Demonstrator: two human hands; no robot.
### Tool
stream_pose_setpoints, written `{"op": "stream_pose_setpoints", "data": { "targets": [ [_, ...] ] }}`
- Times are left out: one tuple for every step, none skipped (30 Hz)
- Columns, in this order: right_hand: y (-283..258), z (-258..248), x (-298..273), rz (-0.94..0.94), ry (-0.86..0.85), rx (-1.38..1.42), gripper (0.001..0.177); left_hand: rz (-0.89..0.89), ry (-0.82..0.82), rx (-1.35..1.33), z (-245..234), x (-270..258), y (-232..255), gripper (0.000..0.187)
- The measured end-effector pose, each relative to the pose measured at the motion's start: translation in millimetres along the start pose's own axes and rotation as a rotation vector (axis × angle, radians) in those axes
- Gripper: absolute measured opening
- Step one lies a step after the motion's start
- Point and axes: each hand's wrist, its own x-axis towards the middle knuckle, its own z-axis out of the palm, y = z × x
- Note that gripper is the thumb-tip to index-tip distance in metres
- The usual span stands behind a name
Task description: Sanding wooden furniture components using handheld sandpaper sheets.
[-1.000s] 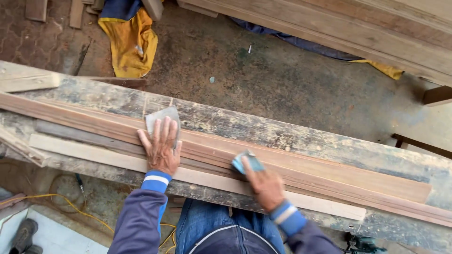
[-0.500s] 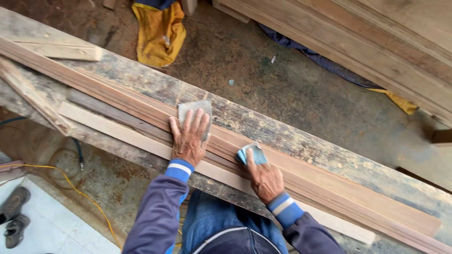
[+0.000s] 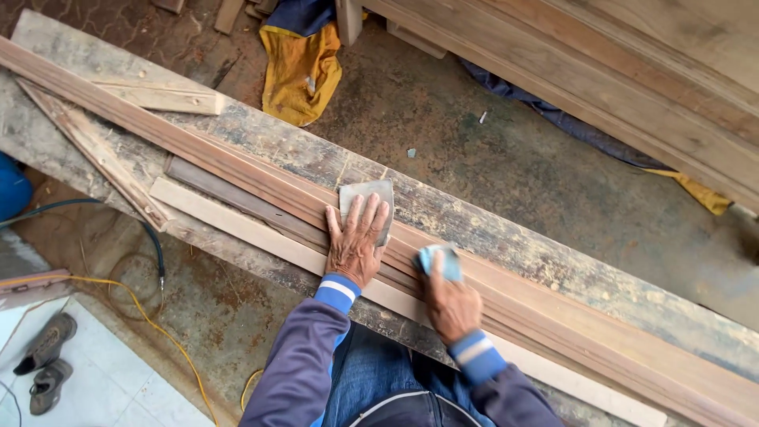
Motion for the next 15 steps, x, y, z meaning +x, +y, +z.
{"op": "stream_pose_setpoints", "data": {
  "targets": [
    [9,3,-4,0.014,0.009,0.0,0.077,0.016,0.004,-0.003,2,0,-4,0.079],
    [16,6,-7,-0.091,0.137,0.021,0.08,0.023,0.01,-0.028,3,1,-10,0.077],
    [24,7,-11,-0.191,0.266,0.037,0.083,0.034,0.016,-0.057,5,4,-15,0.075],
    [45,9,-31,-0.173,0.275,0.032,0.083,0.054,0.019,-0.063,3,6,-35,0.075],
    [68,10,-49,-0.066,0.277,-0.003,0.078,0.068,0.08,-0.03,2,8,-56,0.073],
    [88,11,-66,0.041,0.28,-0.038,0.072,0.081,0.142,0.004,2,12,-78,0.07],
    [99,11,-78,0.054,0.281,-0.044,0.072,0.091,0.143,-0.006,-5,15,-109,0.07],
    [110,12,-89,0.237,0.259,-0.066,0.06,-0.011,0.151,0.115,-11,19,-142,0.07],
    [118,12,-100,0.422,0.237,-0.085,0.048,-0.112,0.157,0.237,-16,25,-176,0.069],
    [105,15,-92,0.437,0.239,-0.089,0.048,-0.099,0.157,0.228,-25,30,-192,0.069],
    [89,19,-85,0.48,0.321,-0.072,0.044,-0.12,0.084,0.239,-34,34,-210,0.068],
    [73,22,-77,0.523,0.403,-0.056,0.039,-0.139,0.01,0.252,-43,39,-228,0.068],
    [38,29,-56,0.544,0.4,-0.06,0.039,-0.121,0.003,0.242,-42,38,-229,0.068],
    [4,35,-34,0.443,0.413,0.004,0.05,-0.076,0.051,0.197,-42,36,-231,0.066],
    [-26,40,-6,0.332,0.434,0.063,0.06,-0.039,0.108,0.152,-43,36,-233,0.065]
  ]
}}
